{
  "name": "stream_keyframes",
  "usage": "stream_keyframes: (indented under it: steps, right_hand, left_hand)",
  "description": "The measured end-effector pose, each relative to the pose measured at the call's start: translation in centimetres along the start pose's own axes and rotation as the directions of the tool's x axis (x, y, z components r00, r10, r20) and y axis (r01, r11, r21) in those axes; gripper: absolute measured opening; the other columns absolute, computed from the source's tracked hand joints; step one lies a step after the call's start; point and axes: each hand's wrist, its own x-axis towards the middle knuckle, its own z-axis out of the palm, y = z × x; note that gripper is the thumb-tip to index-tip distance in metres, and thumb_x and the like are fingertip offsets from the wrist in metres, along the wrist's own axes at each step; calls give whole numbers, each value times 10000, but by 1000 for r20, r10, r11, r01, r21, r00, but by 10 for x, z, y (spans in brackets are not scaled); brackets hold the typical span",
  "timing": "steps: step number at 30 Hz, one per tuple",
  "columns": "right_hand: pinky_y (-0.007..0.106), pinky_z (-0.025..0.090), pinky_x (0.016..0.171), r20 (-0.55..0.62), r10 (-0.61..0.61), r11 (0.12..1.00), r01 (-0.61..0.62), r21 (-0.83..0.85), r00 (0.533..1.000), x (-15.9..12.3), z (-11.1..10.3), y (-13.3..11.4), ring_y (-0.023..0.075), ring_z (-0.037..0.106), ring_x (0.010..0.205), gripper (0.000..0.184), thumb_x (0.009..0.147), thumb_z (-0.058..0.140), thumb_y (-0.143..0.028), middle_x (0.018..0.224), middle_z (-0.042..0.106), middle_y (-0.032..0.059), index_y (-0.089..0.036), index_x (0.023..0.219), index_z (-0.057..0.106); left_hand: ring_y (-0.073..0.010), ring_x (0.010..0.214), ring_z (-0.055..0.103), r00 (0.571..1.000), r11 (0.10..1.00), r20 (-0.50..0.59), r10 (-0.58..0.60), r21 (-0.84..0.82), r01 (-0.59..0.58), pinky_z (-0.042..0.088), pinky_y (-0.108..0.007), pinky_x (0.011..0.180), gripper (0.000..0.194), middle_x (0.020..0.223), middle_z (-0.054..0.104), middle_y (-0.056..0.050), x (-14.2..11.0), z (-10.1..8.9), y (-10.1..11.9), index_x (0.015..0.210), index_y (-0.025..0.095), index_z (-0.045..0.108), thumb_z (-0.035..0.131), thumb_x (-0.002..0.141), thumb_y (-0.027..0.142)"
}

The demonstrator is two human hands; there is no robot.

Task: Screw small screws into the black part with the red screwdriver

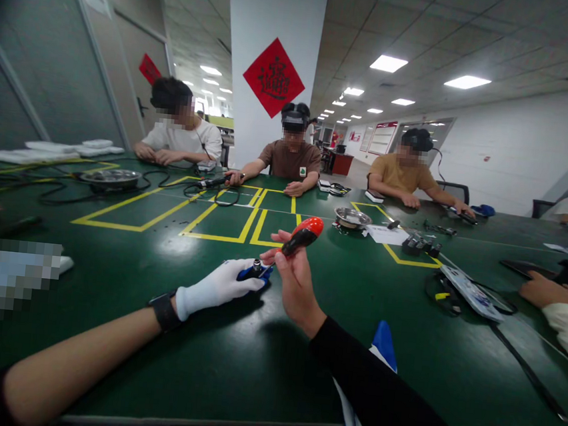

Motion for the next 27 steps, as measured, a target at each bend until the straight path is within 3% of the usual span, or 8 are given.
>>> stream_keyframes:
  steps: [3,6,8,10,14,20,24,27]
  right_hand:
    - [344,502,819,14,-29,999,30,-42,999,1,1,-3,150,632,860,193,862,588,-236,1199,561,51,-236,1045,529]
    - [314,498,746,41,-22,1000,22,9,999,2,1,-1,125,622,724,126,846,613,-195,956,626,3,-233,936,532]
    - [289,481,690,38,-6,997,3,75,999,3,1,2,106,569,624,129,844,610,-182,756,579,-44,-242,902,512]
    - [282,473,666,23,23,988,-26,153,999,3,-1,4,98,522,586,141,848,588,-185,708,526,-61,-259,932,501]
    - [331,494,745,19,62,980,-65,187,998,1,-3,3,120,557,688,224,864,504,-218,888,542,-14,-270,1081,521]
    - [377,472,899,11,-21,997,22,-75,1000,0,0,-3,162,611,882,247,847,590,-260,1167,569,57,-236,1087,537]
    - [336,494,792,72,7,1000,-6,-7,997,2,-1,0,137,596,740,136,826,622,-238,848,603,-10,-227,915,519]
    - [320,484,735,61,51,997,-55,57,997,2,-3,5,113,539,620,99,852,568,-232,726,537,-49,-240,932,510]
  left_hand:
    - [-144,651,534,1000,1000,-3,-11,-14,11,392,-248,622,277,728,619,14,-1,0,0,858,165,607,524,849,429]
    - [-138,634,533,1000,999,-3,-10,-45,10,391,-242,610,264,718,616,21,-1,0,1,863,169,603,527,849,421]
    - [-143,665,546,1000,999,-5,2,-52,-2,401,-245,636,253,742,628,18,-1,0,1,883,172,610,534,845,410]
    - [-152,700,560,1000,999,-10,6,-42,-6,409,-252,669,256,773,642,9,-1,0,1,894,172,618,538,844,410]
    - [-157,710,566,1000,1000,-12,-5,-23,5,414,-260,686,274,790,651,1,-1,1,-1,893,168,624,533,845,421]
    - [-148,677,547,1000,1000,-3,-7,-7,7,400,-254,649,281,758,633,7,0,2,-2,878,165,617,522,851,428]
    - [-142,661,533,1000,1000,-1,0,-14,0,389,-246,628,269,733,619,16,-1,1,0,871,167,609,520,851,421]
    - [-143,659,534,1000,1000,3,3,-30,-3,388,-246,624,265,742,621,16,-2,1,2,896,168,610,517,852,412]
